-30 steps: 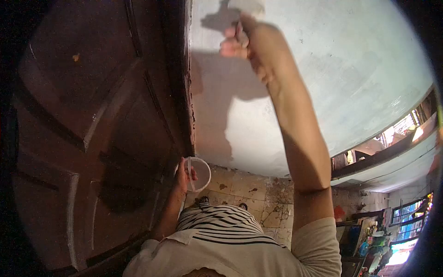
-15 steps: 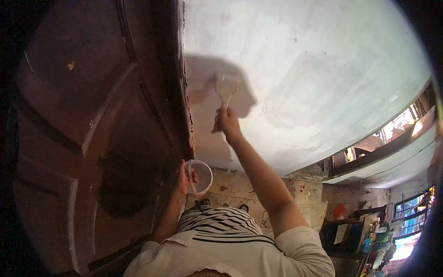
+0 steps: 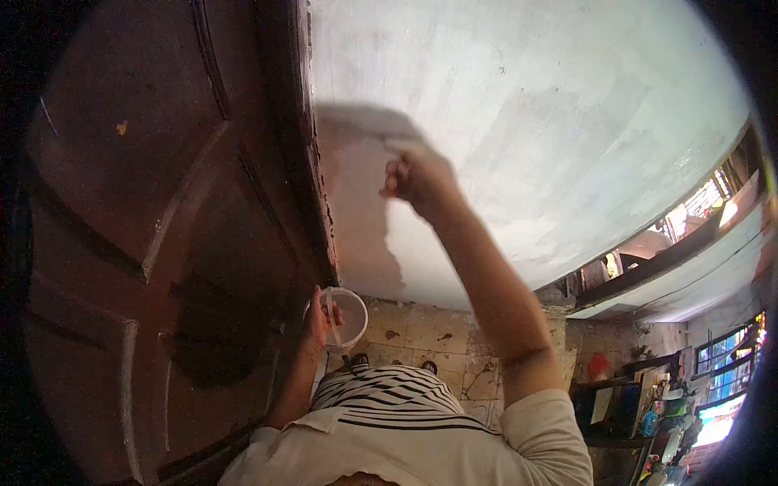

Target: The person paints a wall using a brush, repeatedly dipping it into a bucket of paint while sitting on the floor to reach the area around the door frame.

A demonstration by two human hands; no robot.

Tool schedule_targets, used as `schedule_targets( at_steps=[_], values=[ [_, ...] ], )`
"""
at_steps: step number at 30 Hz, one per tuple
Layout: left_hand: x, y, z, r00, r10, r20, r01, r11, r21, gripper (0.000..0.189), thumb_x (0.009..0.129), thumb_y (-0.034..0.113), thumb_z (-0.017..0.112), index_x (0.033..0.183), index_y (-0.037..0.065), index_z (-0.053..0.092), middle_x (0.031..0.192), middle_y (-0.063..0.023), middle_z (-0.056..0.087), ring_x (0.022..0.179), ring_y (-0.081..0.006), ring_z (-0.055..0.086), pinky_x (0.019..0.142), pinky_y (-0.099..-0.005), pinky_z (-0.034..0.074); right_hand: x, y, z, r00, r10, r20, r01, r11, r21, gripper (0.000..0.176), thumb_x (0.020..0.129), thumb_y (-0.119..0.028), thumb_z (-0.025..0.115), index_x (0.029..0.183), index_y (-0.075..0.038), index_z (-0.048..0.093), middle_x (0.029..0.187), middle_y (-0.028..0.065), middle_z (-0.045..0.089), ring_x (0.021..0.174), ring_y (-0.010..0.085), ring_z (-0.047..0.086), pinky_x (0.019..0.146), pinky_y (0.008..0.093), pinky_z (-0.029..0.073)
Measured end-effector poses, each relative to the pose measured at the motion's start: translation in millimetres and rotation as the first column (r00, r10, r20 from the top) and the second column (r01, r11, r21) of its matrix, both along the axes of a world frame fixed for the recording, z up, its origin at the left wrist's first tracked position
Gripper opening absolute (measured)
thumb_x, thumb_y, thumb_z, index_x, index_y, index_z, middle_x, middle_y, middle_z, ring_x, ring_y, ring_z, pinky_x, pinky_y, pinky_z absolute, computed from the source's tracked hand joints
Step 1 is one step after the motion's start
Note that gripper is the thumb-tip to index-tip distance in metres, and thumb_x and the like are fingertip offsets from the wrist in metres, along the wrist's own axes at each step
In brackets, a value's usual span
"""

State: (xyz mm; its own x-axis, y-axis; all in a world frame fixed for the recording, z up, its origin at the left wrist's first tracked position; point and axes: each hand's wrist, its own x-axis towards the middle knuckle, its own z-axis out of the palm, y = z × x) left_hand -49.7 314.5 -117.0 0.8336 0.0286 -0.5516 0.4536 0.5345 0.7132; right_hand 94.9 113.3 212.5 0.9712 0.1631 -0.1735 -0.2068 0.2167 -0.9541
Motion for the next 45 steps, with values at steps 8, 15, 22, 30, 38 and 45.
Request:
schedule_targets(
  at_steps=[8, 15, 22, 30, 38, 45],
  values=[
    [2.6, -6.9, 10.0, 1.0, 0.025, -0.007, -0.026, 1.0, -0.012, 0.067, 0.086, 0.069, 0.047, 0.088, 0.003, 0.054, 0.065, -0.0087, 0.058, 0.053, -0.0203, 0.058, 0.056, -0.0367, 0.051, -13.6, -21.4, 183.2, 0.842, 0.11, 0.528, -0.023, 0.985, -0.17, 0.029, 0.103, -0.022, 0.038, 0.096, 0.001, 0.055, 0.069, 0.0035, 0.058, 0.053, 0.0096, 0.056, 0.054, 0.0231, 0.055],
    [4.3, -12.2, 13.9, 0.998, 0.016, 0.059, -0.016, 1.0, -0.005, 0.067, 0.087, 0.068, 0.046, 0.09, 0.002, 0.055, 0.066, -0.0085, 0.058, 0.054, -0.0203, 0.058, 0.058, -0.0362, 0.05, 21.8, -25.1, 76.8, 0.863, 0.078, 0.5, -0.02, 0.993, -0.12, 0.033, 0.103, -0.03, 0.039, 0.101, 0.0, 0.052, 0.07, 0.0039, 0.058, 0.052, 0.0129, 0.057, 0.05, 0.0275, 0.055],
    [8.4, -12.5, 1.7, 0.999, -0.027, 0.035, 0.026, 0.999, 0.023, 0.068, 0.087, 0.071, 0.043, 0.088, 0.004, 0.054, 0.066, -0.0088, 0.057, 0.056, -0.0204, 0.058, 0.06, -0.0368, 0.05, 4.6, -26.2, -161.6, 0.999, -0.016, 0.044, 0.02, 0.994, -0.105, 0.05, 0.097, -0.05, 0.045, 0.11, -0.001, 0.049, 0.074, 0.0057, 0.052, 0.057, 0.0179, 0.057, 0.062, 0.0403, 0.058],
    [5.4, -13.4, 10.2, 1.0, -0.02, -0.008, 0.02, 1.0, 0.011, 0.067, 0.088, 0.071, 0.043, 0.085, 0.005, 0.053, 0.063, -0.0075, 0.055, 0.054, -0.0205, 0.058, 0.057, -0.0361, 0.05, -11.6, -28.9, -143.4, 0.992, 0.006, -0.126, -0.012, 0.999, -0.053, 0.058, 0.096, -0.045, 0.051, 0.115, 0.01, 0.052, 0.072, 0.0065, 0.049, 0.054, 0.0173, 0.051, 0.066, 0.0402, 0.058],
    [7.2, -14.6, 2.6, 1.0, 0.008, 0.01, -0.008, 1.0, 0.014, 0.066, 0.087, 0.07, 0.045, 0.085, 0.004, 0.053, 0.064, -0.0081, 0.057, 0.053, -0.0206, 0.058, 0.056, -0.035, 0.05, -12.3, -40.1, 111.5, 0.981, -0.013, 0.193, 0.009, 1.0, 0.023, 0.027, 0.098, -0.024, 0.05, 0.099, 0.001, 0.059, 0.067, -0.001, 0.059, 0.053, 0.0076, 0.056, 0.059, 0.0268, 0.059],
    [10.9, -17.4, 3.5, 1.0, -0.027, 0.004, 0.027, 1.0, 0.005, 0.07, 0.083, 0.073, 0.049, 0.088, 0.004, 0.056, 0.069, -0.009, 0.058, 0.059, -0.0218, 0.06, 0.062, -0.0401, 0.054, -11.4, -32.8, 183.7, 0.812, 0.043, 0.582, 0.052, 0.988, -0.145, 0.03, 0.101, -0.025, 0.044, 0.104, 0.002, 0.054, 0.067, -0.0012, 0.053, 0.051, 0.0072, 0.049, 0.055, 0.0244, 0.056]
  ],
)
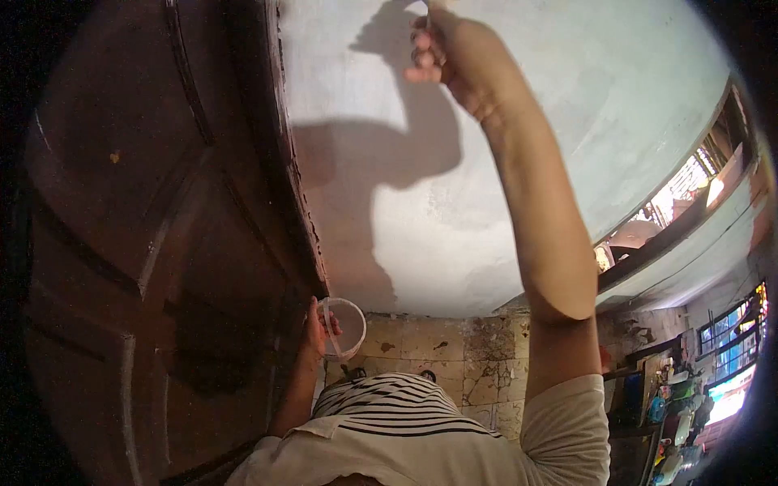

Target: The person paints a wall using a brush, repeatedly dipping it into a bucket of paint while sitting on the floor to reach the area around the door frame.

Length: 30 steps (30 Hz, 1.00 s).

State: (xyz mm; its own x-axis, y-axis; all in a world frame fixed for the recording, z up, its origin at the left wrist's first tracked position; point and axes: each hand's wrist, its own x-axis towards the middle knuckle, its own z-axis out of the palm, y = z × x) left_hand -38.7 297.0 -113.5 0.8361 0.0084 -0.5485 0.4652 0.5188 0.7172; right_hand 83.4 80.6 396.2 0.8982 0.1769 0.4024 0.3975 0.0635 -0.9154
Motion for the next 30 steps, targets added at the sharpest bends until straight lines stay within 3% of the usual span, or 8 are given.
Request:
schedule_targets(
  at_steps=[6, 11, 17, 19, 22, 27, 29, 30],
  values=[
    [0.4, -5.0, 13.7, 0.998, -0.006, 0.063, 0.004, 1.0, 0.024, 0.066, 0.088, 0.069, 0.044, 0.087, 0.004, 0.055, 0.065, -0.008, 0.058, 0.055, -0.0216, 0.059, 0.06, -0.0363, 0.05, 35.0, -11.1, -146.1, 0.987, -0.049, -0.151, 0.057, 0.997, 0.049, 0.041, 0.102, -0.041, 0.037, 0.097, -0.003, 0.052, 0.063, 0.0018, 0.051, 0.047, 0.0129, 0.048, 0.046, 0.0279, 0.048],
    [9.5, -10.3, 6.6, 0.998, -0.015, 0.056, 0.016, 1.0, -0.017, 0.067, 0.088, 0.069, 0.043, 0.087, 0.004, 0.055, 0.066, -0.0079, 0.058, 0.054, -0.0211, 0.059, 0.06, -0.0365, 0.05, 13.5, -11.5, -293.8, 0.846, 0.076, -0.527, 0.044, 0.976, 0.211, 0.05, 0.097, -0.053, 0.044, 0.102, -0.004, 0.051, 0.067, 0.0014, 0.048, 0.049, 0.0134, 0.048, 0.054, 0.0384, 0.055],
    [11.4, -19.7, 20.9, 0.998, -0.031, 0.06, 0.032, 0.999, -0.021, 0.062, 0.089, 0.065, 0.046, 0.088, 0.004, 0.055, 0.065, -0.0072, 0.057, 0.054, -0.0208, 0.058, 0.058, -0.0369, 0.051, -30.2, -41.0, -386.8, 0.641, 0.098, -0.761, 0.013, 0.99, 0.138, 0.053, 0.097, -0.051, 0.045, 0.108, 0.001, 0.051, 0.063, 0.0005, 0.046, 0.046, 0.0116, 0.046, 0.049, 0.0331, 0.052],
    [10.7, -23.8, 24.6, 0.997, -0.051, 0.051, 0.053, 0.998, -0.045, 0.06, 0.09, 0.064, 0.047, 0.089, 0.004, 0.055, 0.066, -0.0069, 0.056, 0.054, -0.0209, 0.057, 0.057, -0.0366, 0.051, -51.0, -53.0, -383.7, 0.583, -0.07, -0.81, -0.085, 0.986, -0.146, 0.052, 0.097, -0.046, 0.047, 0.112, 0.004, 0.049, 0.066, 0.0028, 0.052, 0.049, 0.0142, 0.052, 0.044, 0.0316, 0.05],
    [18.1, -33.6, 20.2, 0.991, -0.088, 0.1, 0.096, 0.993, -0.074, 0.059, 0.09, 0.063, 0.048, 0.089, 0.005, 0.055, 0.066, -0.0066, 0.055, 0.056, -0.0203, 0.057, 0.055, -0.0356, 0.051, -83.9, -63.9, -386.8, 0.695, -0.253, -0.673, -0.092, 0.897, -0.432, 0.05, 0.097, -0.04, 0.049, 0.113, 0.006, 0.049, 0.068, 0.006, 0.056, 0.052, 0.0176, 0.057, 0.04, 0.0311, 0.048],
    [27.8, -57.4, 27.9, 0.989, -0.142, 0.049, 0.144, 0.989, -0.04, 0.06, 0.09, 0.065, 0.045, 0.089, 0.006, 0.056, 0.065, -0.0059, 0.053, 0.059, -0.02, 0.056, 0.055, -0.0369, 0.05, -117.0, -83.3, -349.7, 0.772, -0.311, -0.554, -0.171, 0.738, -0.652, 0.041, 0.091, -0.033, 0.057, 0.108, 0.004, 0.054, 0.077, 0.0186, 0.064, 0.066, 0.0279, 0.065, 0.054, 0.04, 0.052],
    [26.1, -69.6, 37.6, 0.975, -0.199, 0.103, 0.197, 0.98, 0.025, 0.062, 0.091, 0.067, 0.04, 0.09, 0.007, 0.056, 0.065, -0.0056, 0.052, 0.059, -0.0199, 0.054, 0.057, -0.0366, 0.048, -121.8, -95.1, -373.2, 0.944, -0.286, -0.168, 0.033, 0.586, -0.81, 0.035, 0.088, -0.029, 0.06, 0.103, 0.002, 0.06, 0.084, 0.0223, 0.066, 0.075, 0.0334, 0.067, 0.066, 0.0438, 0.052],
    [24.2, -74.9, 49.4, 0.971, -0.212, 0.111, 0.21, 0.977, 0.03, 0.062, 0.091, 0.067, 0.038, 0.091, 0.008, 0.056, 0.065, -0.0055, 0.052, 0.059, -0.0198, 0.054, 0.058, -0.0363, 0.048, -126.7, -97.4, -375.1, 0.938, -0.283, -0.201, 0.009, 0.6, -0.8, 0.035, 0.088, -0.029, 0.06, 0.103, 0.002, 0.06, 0.084, 0.0223, 0.066, 0.075, 0.0334, 0.067, 0.066, 0.0438, 0.052]
  ],
)
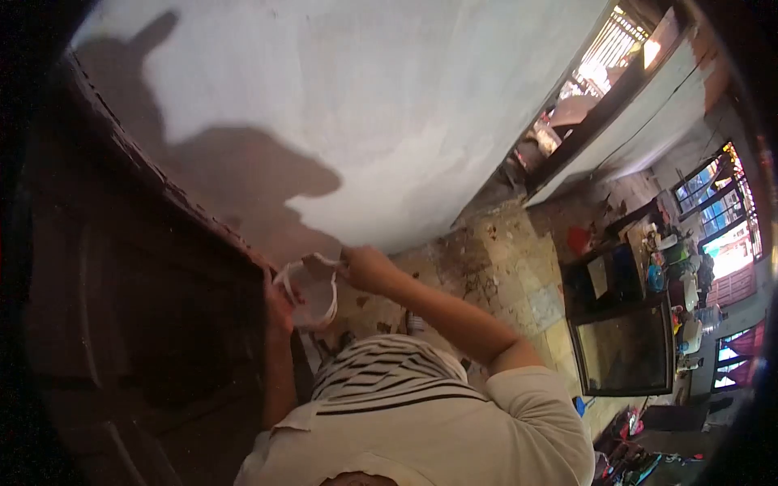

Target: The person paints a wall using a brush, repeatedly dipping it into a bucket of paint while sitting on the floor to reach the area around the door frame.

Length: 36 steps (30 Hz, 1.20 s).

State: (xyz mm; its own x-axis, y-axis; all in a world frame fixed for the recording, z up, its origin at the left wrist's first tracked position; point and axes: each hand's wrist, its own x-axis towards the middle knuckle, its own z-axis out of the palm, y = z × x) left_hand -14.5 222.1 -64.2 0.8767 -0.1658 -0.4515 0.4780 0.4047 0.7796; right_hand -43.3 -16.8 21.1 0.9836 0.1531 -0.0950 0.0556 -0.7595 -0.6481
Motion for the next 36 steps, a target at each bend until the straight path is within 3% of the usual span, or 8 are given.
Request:
schedule_targets(
  at_steps=[2, 10, 17, 25, 29, 32, 34, 36],
  values=[
    [3.8, -9.0, 10.3, 1.0, -0.013, 0.011, 0.013, 1.0, 0.016, 0.062, 0.092, 0.067, 0.035, 0.093, 0.008, 0.056, 0.065, -0.0051, 0.052, 0.058, -0.0194, 0.053, 0.059, -0.0358, 0.047, 0.1, -5.5, 7.6, 0.995, -0.062, -0.073, 0.062, 0.998, -0.003, 0.029, 0.084, -0.022, 0.059, 0.095, 0.003, 0.067, 0.091, 0.0241, 0.067, 0.083, 0.0388, 0.066, 0.079, 0.0447, 0.052],
    [15.7, -41.5, 52.9, 0.983, -0.183, 0.022, 0.182, 0.983, 0.041, 0.08, 0.089, 0.075, 0.025, 0.098, 0.002, 0.055, 0.066, -0.0048, 0.052, 0.055, -0.0164, 0.05, 0.059, -0.0297, 0.045, 12.9, -15.6, 13.0, 0.987, -0.025, -0.159, 0.044, 0.993, 0.114, 0.032, 0.081, -0.026, 0.064, 0.093, 0.003, 0.068, 0.081, 0.0211, 0.068, 0.077, 0.036, 0.067, 0.073, 0.0435, 0.053],
    [21.0, -70.4, 74.7, 0.968, -0.241, 0.062, 0.231, 0.962, 0.144, 0.09, 0.086, 0.079, 0.019, 0.097, -0.001, 0.058, 0.064, -0.0058, 0.055, 0.051, -0.0178, 0.052, 0.054, -0.0322, 0.045, 52.8, -2.8, -33.6, 0.997, 0.059, 0.056, -0.055, 0.997, -0.057, 0.026, 0.082, -0.023, 0.067, 0.09, 0.002, 0.068, 0.074, 0.0204, 0.067, 0.066, 0.034, 0.067, 0.063, 0.0396, 0.053],
    [18.6, -87.5, 84.7, 0.951, -0.287, 0.112, 0.274, 0.954, 0.118, 0.091, 0.085, 0.08, 0.018, 0.095, -0.001, 0.058, 0.063, -0.0057, 0.056, 0.05, -0.0169, 0.051, 0.054, -0.0316, 0.046, 65.5, -2.7, -40.0, 0.98, 0.194, 0.043, -0.193, 0.981, -0.025, 0.023, 0.082, -0.02, 0.06, 0.099, -0.008, 0.069, 0.1, 0.0166, 0.069, 0.087, 0.032, 0.067, 0.074, 0.042, 0.053],
    [15.0, -92.2, 90.0, 0.952, -0.277, 0.129, 0.258, 0.956, 0.141, 0.091, 0.085, 0.08, 0.018, 0.094, -0.001, 0.058, 0.063, -0.0057, 0.056, 0.051, -0.017, 0.051, 0.055, -0.0315, 0.047, 78.2, -2.2, -87.7, 0.993, 0.112, 0.029, -0.112, 0.994, 0.014, 0.023, 0.072, -0.02, 0.069, 0.092, -0.008, 0.069, 0.089, 0.014, 0.069, 0.083, 0.0306, 0.067, 0.071, 0.0387, 0.053],
    [16.8, -93.2, 88.7, 0.955, -0.274, 0.113, 0.26, 0.958, 0.125, 0.091, 0.085, 0.08, 0.019, 0.094, -0.002, 0.059, 0.064, -0.0058, 0.057, 0.052, -0.017, 0.052, 0.055, -0.0312, 0.047, 82.1, -1.7, -98.4, 0.943, 0.262, 0.205, -0.236, 0.961, -0.14, 0.022, 0.073, -0.018, 0.068, 0.093, -0.006, 0.068, 0.089, 0.0122, 0.069, 0.085, 0.0294, 0.067, 0.073, 0.0373, 0.053],
    [17.5, -94.2, 87.5, 0.961, -0.261, 0.095, 0.253, 0.963, 0.094, 0.091, 0.086, 0.079, 0.019, 0.095, -0.002, 0.059, 0.066, -0.006, 0.057, 0.052, -0.017, 0.053, 0.055, -0.0311, 0.047, 86.0, -2.5, -107.0, 0.981, 0.186, -0.05, -0.179, 0.977, 0.115, 0.023, 0.073, -0.019, 0.068, 0.094, -0.008, 0.068, 0.089, 0.0115, 0.069, 0.086, 0.03, 0.066, 0.075, 0.0372, 0.052],
    [17.2, -95.2, 87.3, 0.962, -0.256, 0.092, 0.248, 0.964, 0.095, 0.091, 0.086, 0.079, 0.02, 0.096, -0.002, 0.059, 0.067, -0.0061, 0.058, 0.053, -0.0169, 0.053, 0.055, -0.0311, 0.047, 95.9, -2.1, -135.2, 0.977, 0.206, 0.048, -0.21, 0.971, 0.114, 0.024, 0.074, -0.021, 0.068, 0.095, -0.008, 0.067, 0.091, 0.012, 0.069, 0.086, 0.03, 0.066, 0.075, 0.0375, 0.052]
  ],
)
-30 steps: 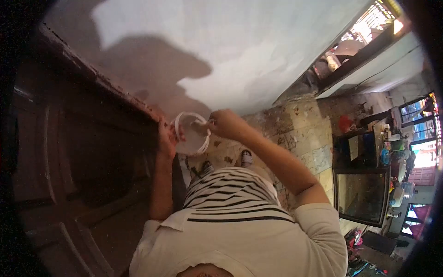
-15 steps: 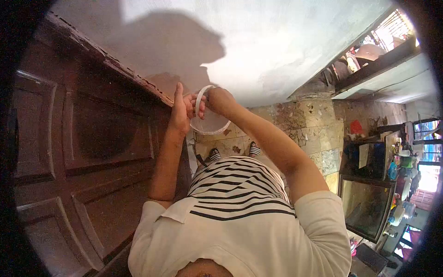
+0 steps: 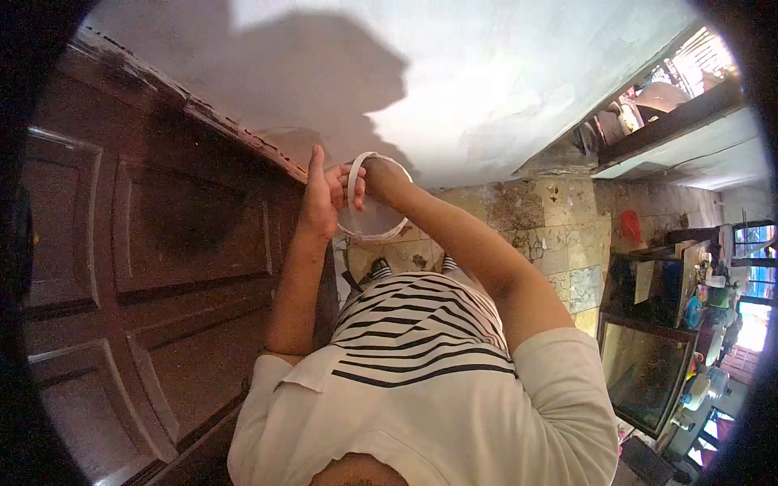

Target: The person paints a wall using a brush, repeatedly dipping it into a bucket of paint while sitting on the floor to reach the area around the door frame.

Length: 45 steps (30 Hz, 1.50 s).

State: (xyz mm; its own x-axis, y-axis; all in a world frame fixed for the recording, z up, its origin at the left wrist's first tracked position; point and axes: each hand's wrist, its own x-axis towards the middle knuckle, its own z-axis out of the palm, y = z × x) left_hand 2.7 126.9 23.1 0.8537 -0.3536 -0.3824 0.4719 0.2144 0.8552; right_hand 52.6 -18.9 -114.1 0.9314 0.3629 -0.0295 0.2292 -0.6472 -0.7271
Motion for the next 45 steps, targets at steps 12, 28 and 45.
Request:
schedule_targets(
  at_steps=[12, 28, 45],
  values=[
    [3.4, 2.9, 1.8, 0.997, 0.07, -0.028, -0.071, 0.997, -0.028, 0.089, 0.085, 0.081, 0.02, 0.095, 0.0, 0.057, 0.064, -0.0048, 0.055, 0.053, -0.0152, 0.052, 0.056, -0.0285, 0.046, -38.2, -37.1, 120.9, 0.975, -0.172, -0.138, 0.18, 0.983, 0.044, 0.024, 0.081, -0.022, 0.065, 0.091, 0.0, 0.068, 0.079, 0.0183, 0.068, 0.073, 0.0361, 0.067, 0.068, 0.0418, 0.053],
    [2.4, 2.3, 3.8, 0.997, 0.079, 0.001, -0.079, 0.996, -0.044, 0.088, 0.086, 0.08, 0.021, 0.098, 0.0, 0.055, 0.069, -0.0057, 0.054, 0.057, -0.0165, 0.053, 0.061, -0.0325, 0.047, -33.9, -13.9, 88.8, 0.981, 0.101, 0.164, -0.029, 0.919, -0.394, 0.022, 0.085, -0.012, 0.054, 0.1, -0.008, 0.069, 0.101, 0.013, 0.069, 0.091, 0.0294, 0.067, 0.08, 0.0393, 0.053],
    [7.1, -6.1, -1.3, 0.998, 0.042, -0.043, -0.047, 0.992, -0.119, 0.083, 0.088, 0.076, 0.026, 0.098, -0.001, 0.055, 0.071, -0.0067, 0.053, 0.061, -0.0193, 0.051, 0.063, -0.0361, 0.044, -55.3, -26.7, 94.4, 0.897, -0.191, -0.398, 0.326, 0.895, 0.304, 0.029, 0.082, -0.026, 0.061, 0.078, 0.002, 0.068, 0.066, 0.0111, 0.067, 0.057, 0.0183, 0.066, 0.054, 0.0325, 0.053]
  ],
)
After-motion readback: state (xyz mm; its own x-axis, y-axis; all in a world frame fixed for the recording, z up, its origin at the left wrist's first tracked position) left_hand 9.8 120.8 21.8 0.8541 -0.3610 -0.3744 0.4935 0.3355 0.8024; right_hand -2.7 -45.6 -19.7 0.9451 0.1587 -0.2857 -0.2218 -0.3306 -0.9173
